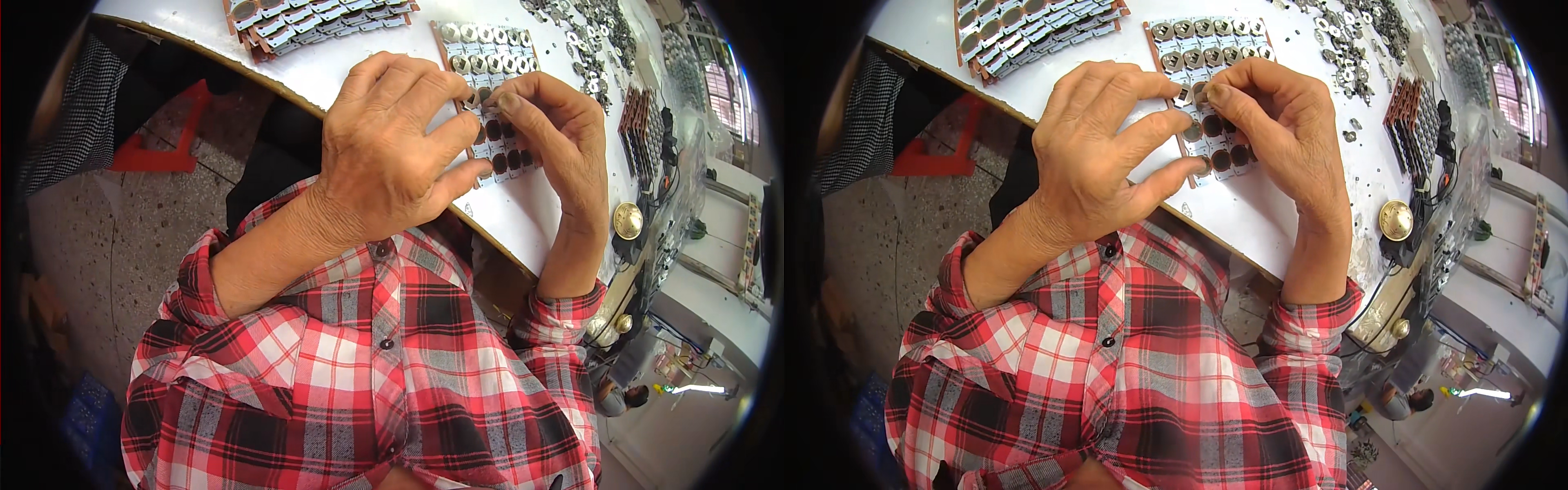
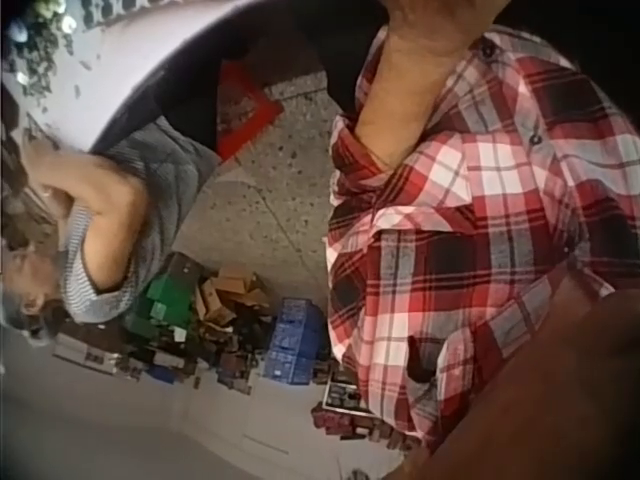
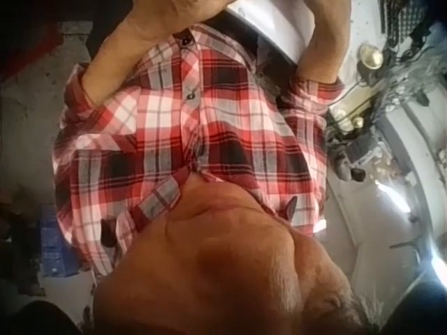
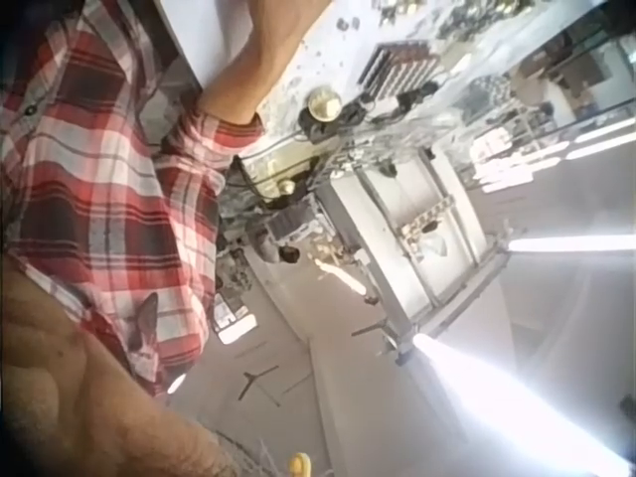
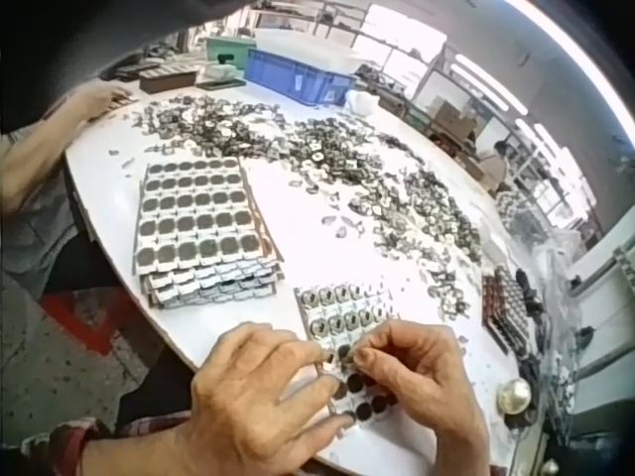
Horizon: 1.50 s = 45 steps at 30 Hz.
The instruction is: Manually place small metal circular components into a grid template on a workshop table.
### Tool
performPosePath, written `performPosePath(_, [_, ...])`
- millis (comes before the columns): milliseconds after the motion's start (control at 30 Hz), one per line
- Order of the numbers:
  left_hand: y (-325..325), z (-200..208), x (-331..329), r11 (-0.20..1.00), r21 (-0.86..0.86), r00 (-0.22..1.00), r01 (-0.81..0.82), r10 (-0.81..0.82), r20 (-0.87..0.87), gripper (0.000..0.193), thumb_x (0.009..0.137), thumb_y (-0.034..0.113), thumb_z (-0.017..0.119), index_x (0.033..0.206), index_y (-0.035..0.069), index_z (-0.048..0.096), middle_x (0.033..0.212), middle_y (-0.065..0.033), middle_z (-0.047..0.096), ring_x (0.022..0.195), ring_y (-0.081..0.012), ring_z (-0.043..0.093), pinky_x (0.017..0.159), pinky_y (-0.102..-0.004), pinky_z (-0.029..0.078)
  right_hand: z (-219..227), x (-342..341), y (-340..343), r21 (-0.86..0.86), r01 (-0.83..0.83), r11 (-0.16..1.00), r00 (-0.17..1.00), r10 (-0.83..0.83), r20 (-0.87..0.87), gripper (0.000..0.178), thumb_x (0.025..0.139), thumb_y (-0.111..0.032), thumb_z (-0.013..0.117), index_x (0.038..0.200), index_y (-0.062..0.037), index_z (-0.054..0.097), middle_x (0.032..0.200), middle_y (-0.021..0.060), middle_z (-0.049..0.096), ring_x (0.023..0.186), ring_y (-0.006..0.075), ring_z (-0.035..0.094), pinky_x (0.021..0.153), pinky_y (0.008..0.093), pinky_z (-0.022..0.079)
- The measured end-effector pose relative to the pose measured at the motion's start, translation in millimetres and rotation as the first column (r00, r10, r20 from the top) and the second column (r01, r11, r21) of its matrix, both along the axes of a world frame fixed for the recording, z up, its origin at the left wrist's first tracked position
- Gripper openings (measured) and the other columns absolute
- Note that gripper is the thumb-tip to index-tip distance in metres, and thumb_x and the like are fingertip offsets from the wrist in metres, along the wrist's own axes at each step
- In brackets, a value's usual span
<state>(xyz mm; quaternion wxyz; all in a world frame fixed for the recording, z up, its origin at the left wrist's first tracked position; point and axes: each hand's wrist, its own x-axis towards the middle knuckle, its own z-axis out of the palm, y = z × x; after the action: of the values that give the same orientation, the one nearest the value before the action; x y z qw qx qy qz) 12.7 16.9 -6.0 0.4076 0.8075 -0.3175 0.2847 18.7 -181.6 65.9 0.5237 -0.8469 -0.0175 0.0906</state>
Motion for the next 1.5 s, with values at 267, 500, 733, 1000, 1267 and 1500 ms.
performPosePath(267, [4,8,-4,0.998,0.066,0.999,0.007,-0.004,-0.05,0.055,0.054,0.041,0.092,0.097,0.012,0.073,0.115,-0.0049,0.069,0.107,-0.0291,0.063,0.094,-0.0459,0.048,-2,0,0,-0.063,0.052,0.997,0.998,-0.051,0.027,0.02,0.098,-0.024,0.072,0.098,-0.0037,0.075,0.072,-0.0068,0.062,0.059,-0.0005,0.046,0.053,0.0179,0.032])
performPosePath(500, [3,9,-5,0.997,0.075,0.997,0.016,-0.009,-0.081,0.056,0.054,0.041,0.092,0.098,0.011,0.073,0.116,-0.005,0.069,0.109,-0.0287,0.062,0.096,-0.0465,0.047,-9,-2,4,-0.093,0.109,0.99,0.986,-0.095,0.138,0.012,0.096,-0.014,0.074,0.099,-0.0021,0.074,0.076,-0.0037,0.069,0.061,0.0,0.053,0.054,0.0183,0.039])
performPosePath(733, [3,8,-5,0.997,0.073,0.998,0.008,-0.004,-0.067,0.057,0.054,0.042,0.092,0.098,0.01,0.073,0.116,-0.0054,0.069,0.109,-0.0288,0.062,0.096,-0.0467,0.047,-16,0,-1,-0.158,0.064,0.985,0.98,-0.033,0.195,0.01,0.094,-0.008,0.076,0.102,-0.0015,0.075,0.083,-0.0016,0.073,0.072,0.0009,0.061,0.061,0.0172,0.045])
performPosePath(1000, [3,10,-5,0.997,0.08,0.998,0.021,-0.015,-0.068,0.056,0.055,0.04,0.092,0.098,0.009,0.073,0.116,-0.0077,0.069,0.109,-0.031,0.062,0.095,-0.0464,0.047,-9,0,-5,0.052,0.058,0.997,0.998,-0.06,0.038,0.014,0.093,-0.006,0.075,0.105,-0.0023,0.079,0.081,-0.0015,0.073,0.071,0.0012,0.061,0.059,0.0172,0.045])
performPosePath(1267, [3,12,-4,0.996,0.087,0.999,0.025,-0.021,-0.049,0.054,0.054,0.036,0.094,0.096,0.009,0.073,0.115,-0.0085,0.07,0.109,-0.0322,0.063,0.094,-0.0456,0.048,-12,5,-1,-0.108,-0.012,0.994,0.986,0.029,0.161,0.012,0.091,-0.005,0.073,0.1,0.0017,0.076,0.08,0.0015,0.073,0.07,0.0044,0.064,0.06,0.0199,0.049])
performPosePath(1500, [1,9,-3,0.994,0.103,0.999,0.023,-0.02,-0.035,0.051,0.058,0.037,0.091,0.096,0.008,0.073,0.114,-0.0078,0.068,0.109,-0.0305,0.062,0.098,-0.0457,0.044,-18,6,-1,-0.1,-0.011,0.995,0.987,0.027,0.157,0.016,0.092,-0.006,0.072,0.105,0.0016,0.076,0.079,0.0006,0.071,0.07,0.0041,0.063,0.059,0.0199,0.048])
